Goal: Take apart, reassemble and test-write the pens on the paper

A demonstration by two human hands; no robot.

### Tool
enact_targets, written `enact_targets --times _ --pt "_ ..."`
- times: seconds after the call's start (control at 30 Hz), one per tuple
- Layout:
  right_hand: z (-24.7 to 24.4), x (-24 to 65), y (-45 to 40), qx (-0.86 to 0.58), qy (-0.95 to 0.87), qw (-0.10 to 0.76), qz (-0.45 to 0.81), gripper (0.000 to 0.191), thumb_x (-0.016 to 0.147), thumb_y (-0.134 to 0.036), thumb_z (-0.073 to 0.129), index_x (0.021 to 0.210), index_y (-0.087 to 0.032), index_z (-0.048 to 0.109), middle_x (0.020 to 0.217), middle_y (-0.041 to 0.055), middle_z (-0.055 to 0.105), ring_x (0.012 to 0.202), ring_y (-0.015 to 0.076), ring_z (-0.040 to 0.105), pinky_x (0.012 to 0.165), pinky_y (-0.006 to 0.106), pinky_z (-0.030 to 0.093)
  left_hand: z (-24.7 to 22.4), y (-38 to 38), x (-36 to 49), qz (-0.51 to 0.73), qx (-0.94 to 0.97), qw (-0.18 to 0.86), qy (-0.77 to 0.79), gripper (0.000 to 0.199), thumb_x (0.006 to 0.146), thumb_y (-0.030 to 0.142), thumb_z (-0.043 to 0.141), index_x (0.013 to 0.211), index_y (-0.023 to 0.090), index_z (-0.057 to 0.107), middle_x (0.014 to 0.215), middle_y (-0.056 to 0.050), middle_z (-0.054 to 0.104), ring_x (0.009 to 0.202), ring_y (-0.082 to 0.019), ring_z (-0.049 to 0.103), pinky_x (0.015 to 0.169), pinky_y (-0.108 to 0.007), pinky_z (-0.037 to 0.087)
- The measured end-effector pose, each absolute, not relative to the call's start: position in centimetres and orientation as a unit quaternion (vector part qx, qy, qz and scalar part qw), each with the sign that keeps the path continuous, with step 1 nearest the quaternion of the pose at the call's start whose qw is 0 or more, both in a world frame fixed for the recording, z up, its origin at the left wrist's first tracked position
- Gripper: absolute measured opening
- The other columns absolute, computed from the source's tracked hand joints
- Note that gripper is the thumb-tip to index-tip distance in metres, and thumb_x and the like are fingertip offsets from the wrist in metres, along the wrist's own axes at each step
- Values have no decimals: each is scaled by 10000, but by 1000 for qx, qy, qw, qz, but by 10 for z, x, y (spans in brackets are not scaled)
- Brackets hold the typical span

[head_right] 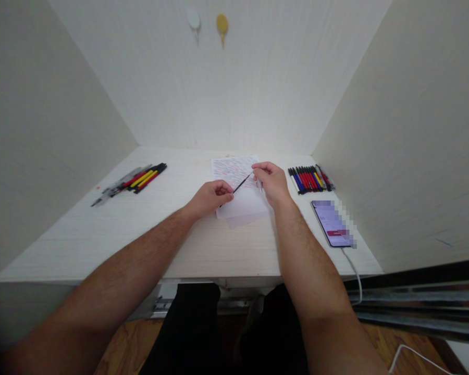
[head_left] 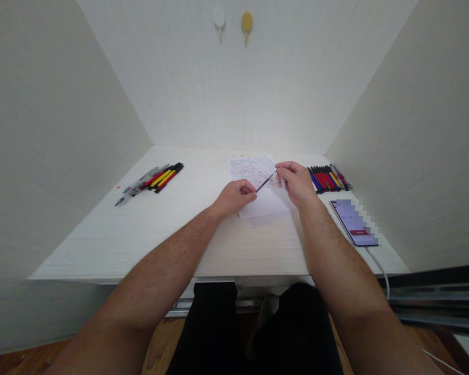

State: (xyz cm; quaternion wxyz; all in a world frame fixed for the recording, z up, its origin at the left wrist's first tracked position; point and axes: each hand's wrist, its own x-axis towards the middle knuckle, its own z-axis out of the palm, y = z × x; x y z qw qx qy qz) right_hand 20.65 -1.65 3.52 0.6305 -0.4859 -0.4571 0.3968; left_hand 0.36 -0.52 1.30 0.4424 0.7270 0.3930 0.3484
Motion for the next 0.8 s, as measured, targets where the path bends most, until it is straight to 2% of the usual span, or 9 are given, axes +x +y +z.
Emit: enact_targets --times 0.17,0.33,0.57,0.8 --pt "33 206 -17 -484 -482 606 408 168 650 -236 696 810 -184 696 578 -29 582 503 92 470 485 241 354 13 -6 4 349 731 438 390 150 706 264 697 795 155 646 685 8 627 610 -105 544 553 -215 408" --pt "34 208 -18 -493 -484 580 431 375 615 -232 727 986 -179 707 632 -17 636 529 100 493 496 242 338 15 -7 3 356 725 439 393 149 698 259 699 791 155 647 705 4 630 625 -107 544 558 -216 412" --pt "38 218 -11 -466 -350 724 369 329 611 -260 748 921 -219 647 806 -19 667 704 111 602 534 217 401 16 -8 3 345 725 430 412 149 687 260 706 780 159 650 690 8 625 629 -108 544 570 -219 415" --pt "39 217 -10 -430 -339 760 351 319 653 -301 751 929 -249 602 850 -14 658 761 123 628 534 211 466 16 -9 3 334 733 437 401 158 687 282 709 772 163 649 683 9 615 621 -107 532 565 -220 408"
